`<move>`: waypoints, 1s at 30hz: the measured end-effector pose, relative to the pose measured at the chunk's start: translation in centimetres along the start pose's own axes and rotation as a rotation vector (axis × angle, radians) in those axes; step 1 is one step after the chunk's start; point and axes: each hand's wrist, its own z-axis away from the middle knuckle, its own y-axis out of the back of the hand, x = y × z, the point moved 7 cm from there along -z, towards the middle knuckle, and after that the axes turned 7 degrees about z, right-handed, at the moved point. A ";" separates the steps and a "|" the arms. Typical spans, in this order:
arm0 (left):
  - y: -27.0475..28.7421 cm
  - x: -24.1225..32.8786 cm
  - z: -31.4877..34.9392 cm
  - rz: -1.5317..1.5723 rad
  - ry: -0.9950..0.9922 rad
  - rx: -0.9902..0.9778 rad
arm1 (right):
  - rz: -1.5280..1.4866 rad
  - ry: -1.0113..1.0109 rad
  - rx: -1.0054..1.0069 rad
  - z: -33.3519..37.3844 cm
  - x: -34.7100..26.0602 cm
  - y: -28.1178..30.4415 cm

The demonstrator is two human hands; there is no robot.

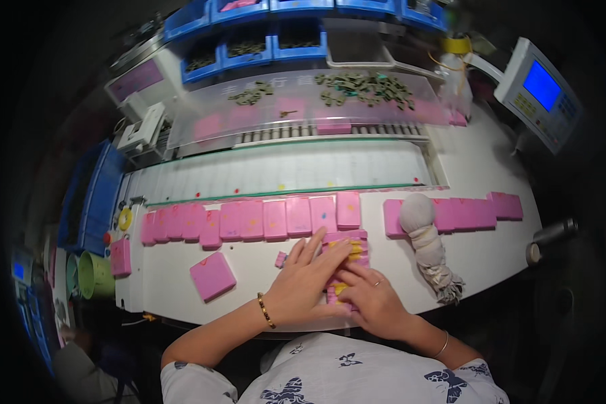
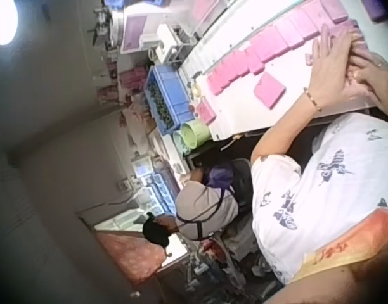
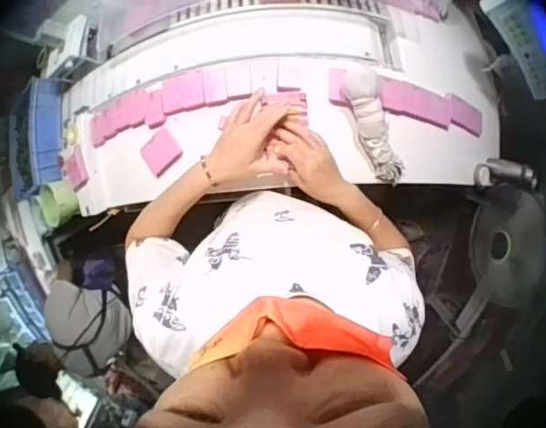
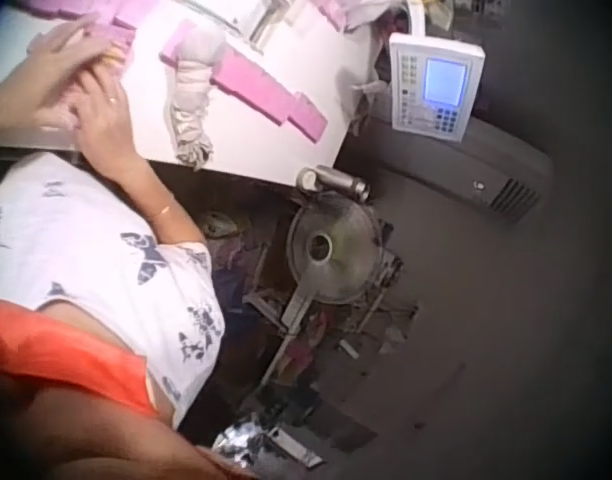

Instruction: The recorder is seen assembling or preparing pink candle molds by inserting small green components into them.

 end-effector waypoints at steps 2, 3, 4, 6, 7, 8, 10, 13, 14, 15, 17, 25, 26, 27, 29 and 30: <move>-0.9 -0.3 -0.2 -0.084 -0.012 -0.062 | -0.002 0.011 -0.085 0.8 -0.8 -0.4; -0.7 -0.3 -0.3 -0.029 0.025 -0.052 | -0.011 0.036 -0.140 0.9 -0.9 0.0; -0.6 -0.5 -0.4 0.029 0.067 -0.040 | -0.012 0.026 -0.140 0.9 -0.5 0.8; -0.8 -0.8 -0.6 0.074 0.042 -0.008 | -0.246 -0.004 -0.033 0.8 0.6 3.0; -0.7 -0.9 -0.6 0.067 0.036 0.001 | -0.114 -0.025 0.104 0.8 1.4 4.7; -0.5 -0.9 -0.6 0.059 0.031 0.010 | 0.072 -0.079 0.194 0.5 2.0 7.0; -0.6 -0.9 -0.6 0.078 0.024 0.008 | 0.271 -0.146 0.252 1.0 3.9 9.1; 0.0 -1.1 -0.3 0.101 0.053 0.089 | 0.505 -0.378 0.213 0.7 6.8 10.3; 0.0 -1.1 -0.3 0.073 0.051 0.088 | 0.403 -0.388 0.178 0.6 7.8 9.6; 0.0 -1.1 -0.2 0.047 0.049 0.089 | 0.305 -0.395 0.141 0.6 8.3 9.1; -0.3 -1.3 -0.3 0.078 0.063 0.068 | 0.293 -0.374 0.170 0.6 7.9 9.7; -0.4 -1.6 0.0 0.132 0.111 0.058 | 0.625 0.113 0.362 -3.2 -1.3 10.3; -0.5 -1.8 0.0 0.141 0.111 0.060 | 0.636 0.161 0.175 -3.7 -1.2 8.0; -0.6 -2.0 0.0 0.152 0.113 0.065 | 0.620 0.166 0.121 -3.5 0.1 5.9; -0.8 -2.0 -0.5 0.121 0.090 0.058 | 0.605 0.180 0.067 -3.6 1.6 4.8; -0.8 -2.0 -0.2 0.090 0.085 0.051 | 0.588 0.201 0.031 -3.9 1.8 5.1</move>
